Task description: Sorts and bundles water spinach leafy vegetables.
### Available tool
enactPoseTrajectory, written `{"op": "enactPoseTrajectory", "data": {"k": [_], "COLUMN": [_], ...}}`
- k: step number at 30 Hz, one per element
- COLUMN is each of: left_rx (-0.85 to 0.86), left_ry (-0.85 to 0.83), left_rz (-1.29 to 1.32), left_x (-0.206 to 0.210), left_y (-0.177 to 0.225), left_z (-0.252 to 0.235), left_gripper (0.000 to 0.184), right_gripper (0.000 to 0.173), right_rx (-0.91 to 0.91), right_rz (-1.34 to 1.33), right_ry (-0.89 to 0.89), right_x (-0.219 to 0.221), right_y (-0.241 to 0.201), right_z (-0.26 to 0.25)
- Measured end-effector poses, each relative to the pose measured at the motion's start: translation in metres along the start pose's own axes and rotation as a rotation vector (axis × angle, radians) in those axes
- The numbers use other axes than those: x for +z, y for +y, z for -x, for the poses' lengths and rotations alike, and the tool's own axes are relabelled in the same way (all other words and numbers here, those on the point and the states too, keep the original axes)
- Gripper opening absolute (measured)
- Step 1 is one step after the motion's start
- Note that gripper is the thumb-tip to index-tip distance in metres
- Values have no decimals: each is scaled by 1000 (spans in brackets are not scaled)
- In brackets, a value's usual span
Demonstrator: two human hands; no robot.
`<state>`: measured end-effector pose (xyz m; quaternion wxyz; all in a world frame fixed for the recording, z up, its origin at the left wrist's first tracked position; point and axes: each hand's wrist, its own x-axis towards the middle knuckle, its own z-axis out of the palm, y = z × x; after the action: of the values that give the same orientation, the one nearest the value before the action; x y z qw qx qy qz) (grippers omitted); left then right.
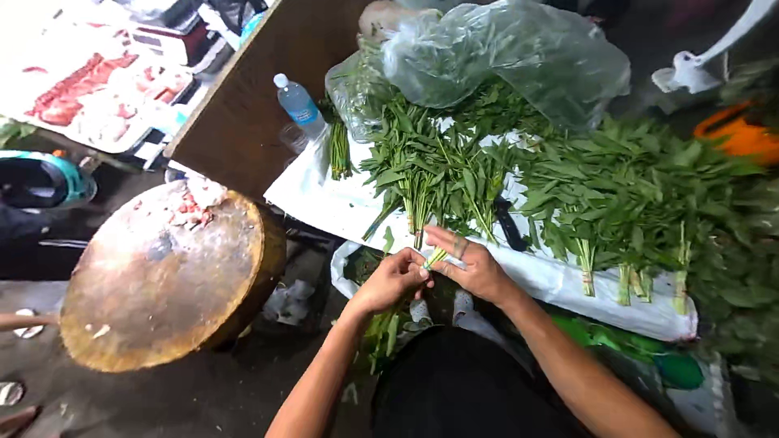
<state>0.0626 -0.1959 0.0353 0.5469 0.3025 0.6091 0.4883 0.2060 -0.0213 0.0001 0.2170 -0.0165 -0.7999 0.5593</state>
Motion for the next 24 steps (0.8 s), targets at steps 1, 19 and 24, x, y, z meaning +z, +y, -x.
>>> {"op": "enactPoseTrajectory", "data": {"k": [1,19,24], "left_rx": [-32,663,82], "left_ry": [-19,794,672], "left_rz": [-168,-489,194], "left_x": [0,144,141], "left_y": [5,-24,-59], "left_z": [-3,32,19], "left_gripper": [21,14,47], "right_gripper": [27,34,36], "right_rx": [-10,770,823], "right_rz": [31,-1033,-1192], "right_ry": [-63,-338,-581], "right_x": [-8,-51,-35], "right_y": [1,38,47], "right_z": [2,41,38]}}
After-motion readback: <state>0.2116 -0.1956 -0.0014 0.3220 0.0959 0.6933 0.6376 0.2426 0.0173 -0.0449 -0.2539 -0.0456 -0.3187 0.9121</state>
